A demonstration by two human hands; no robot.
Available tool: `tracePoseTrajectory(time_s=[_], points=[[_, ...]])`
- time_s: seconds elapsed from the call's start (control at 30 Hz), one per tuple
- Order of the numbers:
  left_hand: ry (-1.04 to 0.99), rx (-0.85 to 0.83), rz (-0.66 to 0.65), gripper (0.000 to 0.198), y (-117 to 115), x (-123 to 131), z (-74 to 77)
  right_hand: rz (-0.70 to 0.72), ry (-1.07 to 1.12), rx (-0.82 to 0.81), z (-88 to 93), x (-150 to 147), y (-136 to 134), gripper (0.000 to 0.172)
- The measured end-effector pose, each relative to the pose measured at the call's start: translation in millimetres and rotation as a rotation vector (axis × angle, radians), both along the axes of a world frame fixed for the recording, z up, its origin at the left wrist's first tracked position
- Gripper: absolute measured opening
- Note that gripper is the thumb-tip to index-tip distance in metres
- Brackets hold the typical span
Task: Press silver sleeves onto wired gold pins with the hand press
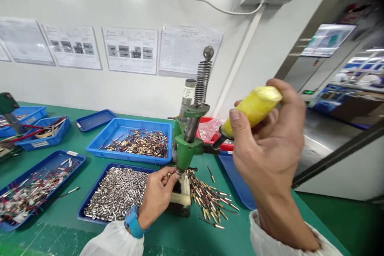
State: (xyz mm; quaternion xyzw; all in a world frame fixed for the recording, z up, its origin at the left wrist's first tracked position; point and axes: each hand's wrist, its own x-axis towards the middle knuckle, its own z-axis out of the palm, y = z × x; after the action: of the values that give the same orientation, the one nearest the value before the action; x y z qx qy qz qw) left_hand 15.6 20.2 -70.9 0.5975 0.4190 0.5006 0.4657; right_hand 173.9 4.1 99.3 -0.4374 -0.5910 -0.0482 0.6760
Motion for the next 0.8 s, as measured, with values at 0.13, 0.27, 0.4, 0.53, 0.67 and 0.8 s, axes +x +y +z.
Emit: tracePoseTrajectory(time_s=[0.13, 0.27, 0.4, 0.53, 0.67, 0.8], points=[[-0.035, -0.02, -0.003, 0.035, -1, 2, -0.3, 0.062, 0.018, -0.057, 8.2, 14, 9, 0.057], [-0.052, -0.039, 0.052, 0.037, -3, 2, 2.1, 0.093, 0.018, -0.078, 8.5, 12, 3, 0.057], [-0.08, -0.052, 0.058, 0.037, -3, 2, 4.4, 0.065, 0.096, -0.026, 4.1, 4, -2, 0.059], [-0.242, -0.128, 0.037, 0.038, -3, 7, 8.2, 0.097, 0.071, -0.069, 7.0, 11, 4, 0.063], [-0.588, -0.339, 0.092, 0.044, -7, 12, 11.8, 0.047, 0.17, -0.156, -10.4, 16, -10, 0.064], [-0.842, -0.49, 0.103, 0.055, -15, 2, 13.8, -0.058, 0.34, -0.354, -70.7, 22, -43, 0.056]])
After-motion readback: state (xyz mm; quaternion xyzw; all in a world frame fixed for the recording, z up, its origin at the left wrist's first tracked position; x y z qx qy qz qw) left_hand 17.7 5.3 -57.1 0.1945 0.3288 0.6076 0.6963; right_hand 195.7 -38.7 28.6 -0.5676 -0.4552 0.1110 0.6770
